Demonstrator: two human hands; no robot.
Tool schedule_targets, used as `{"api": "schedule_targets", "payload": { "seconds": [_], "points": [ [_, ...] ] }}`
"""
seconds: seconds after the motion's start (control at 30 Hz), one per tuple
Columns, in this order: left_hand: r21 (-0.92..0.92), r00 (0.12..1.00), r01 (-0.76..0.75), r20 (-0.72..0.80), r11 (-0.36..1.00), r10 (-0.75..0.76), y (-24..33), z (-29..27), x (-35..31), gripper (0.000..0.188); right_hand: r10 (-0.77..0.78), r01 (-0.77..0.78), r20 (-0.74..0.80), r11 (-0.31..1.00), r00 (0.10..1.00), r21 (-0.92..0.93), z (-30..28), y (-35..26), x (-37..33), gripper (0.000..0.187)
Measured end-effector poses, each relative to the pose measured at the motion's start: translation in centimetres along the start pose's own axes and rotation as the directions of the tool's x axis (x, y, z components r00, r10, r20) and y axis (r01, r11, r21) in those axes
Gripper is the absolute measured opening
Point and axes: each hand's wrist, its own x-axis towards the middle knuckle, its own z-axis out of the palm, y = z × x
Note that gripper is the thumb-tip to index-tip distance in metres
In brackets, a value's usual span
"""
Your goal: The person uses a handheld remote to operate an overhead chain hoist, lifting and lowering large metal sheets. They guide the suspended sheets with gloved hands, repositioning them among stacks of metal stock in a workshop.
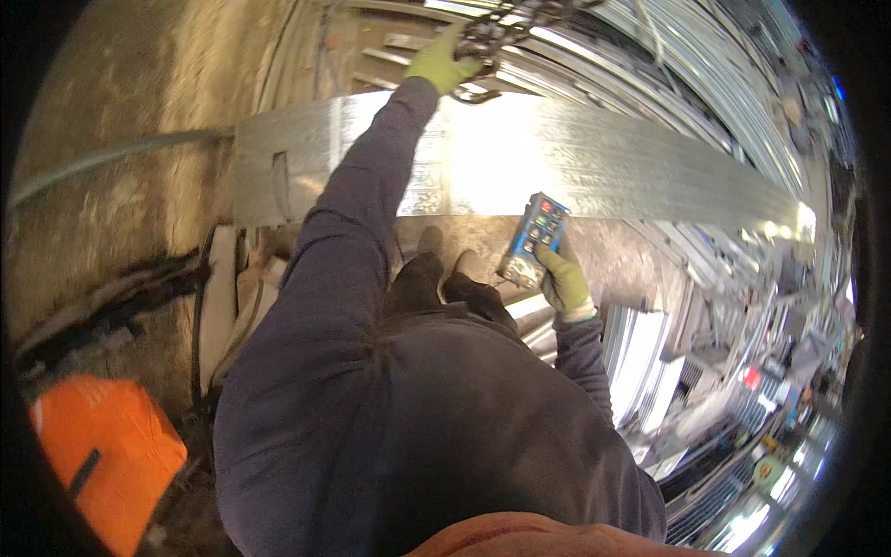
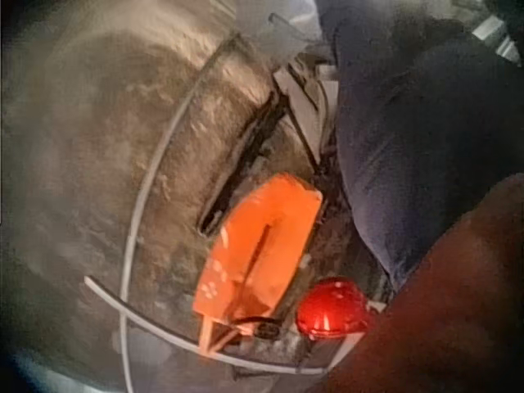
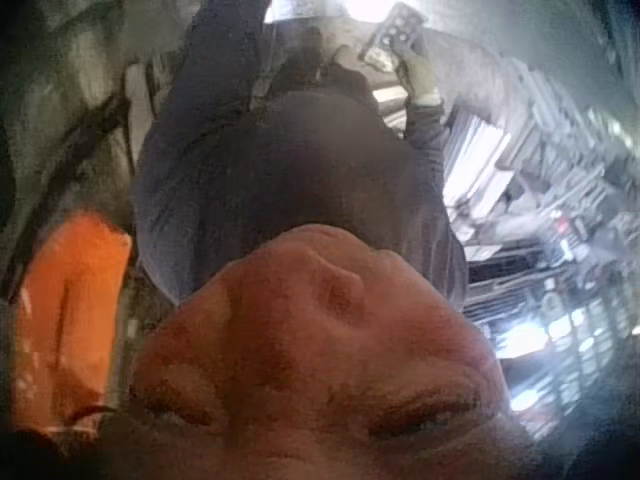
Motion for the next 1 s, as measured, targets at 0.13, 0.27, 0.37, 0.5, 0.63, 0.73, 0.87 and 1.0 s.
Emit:
{"api": "schedule_targets", "payload": {
  "seconds": [0.13, 0.27, 0.37, 0.5, 0.63, 0.73, 0.87, 1.0],
  "points": [
    [-0.014, 0.995, -0.027, -0.094, 1.0, 0.026, 0.3, -0.2, -0.9, 0.085, 0.054, -0.055, -0.016, 0.996, 0.998, -0.07, -0.7, -0.5, 0.5, 0.068],
    [0.019, 0.991, 0.018, -0.131, 1.0, -0.015, 0.2, -0.1, -1.6, 0.086, 0.105, -0.101, 0.038, 0.99, 0.994, -0.097, -0.8, -1.2, 1.0, 0.068],
    [-0.12, 0.996, -0.037, -0.088, 0.992, 0.027, -0.4, 0.2, -2.2, 0.09, 0.105, -0.097, 0.102, 0.992, 0.989, -0.074, -1.0, -1.5, 1.5, 0.065],
    [-0.172, 0.98, -0.137, -0.165, 0.975, 0.109, -2.1, 0.4, -3.3, 0.083, 0.1, -0.089, 0.094, 0.989, 0.991, -0.117, -2.0, -1.2, 2.2, 0.064],
    [-0.077, 0.97, -0.145, -0.209, 0.986, 0.127, -4.3, -0.1, -4.4, 0.078, 0.08, -0.073, 0.076, 0.993, 0.994, -0.098, -3.0, -0.4, 2.6, 0.075],
    [-0.036, 0.955, -0.197, -0.232, 0.98, 0.184, -5.9, -0.6, -4.9, 0.073, 0.065, -0.054, 0.102, 0.992, 0.993, -0.113, -3.1, 0.0, 2.6, 0.077],
    [-0.134, 0.979, -0.154, -0.156, 0.979, 0.132, -7.2, -1.1, -5.1, 0.069, -0.005, 0.019, 0.129, 0.994, 0.992, -0.105, -2.4, 0.4, 2.7, 0.078],
    [-0.228, 0.974, -0.213, -0.13, 0.95, 0.187, -8.2, -2.2, -6.0, 0.07, -0.002, 0.013, 0.081, 0.992, 0.997, -0.128, -1.2, 1.6, 3.1, 0.077]
  ]
}}
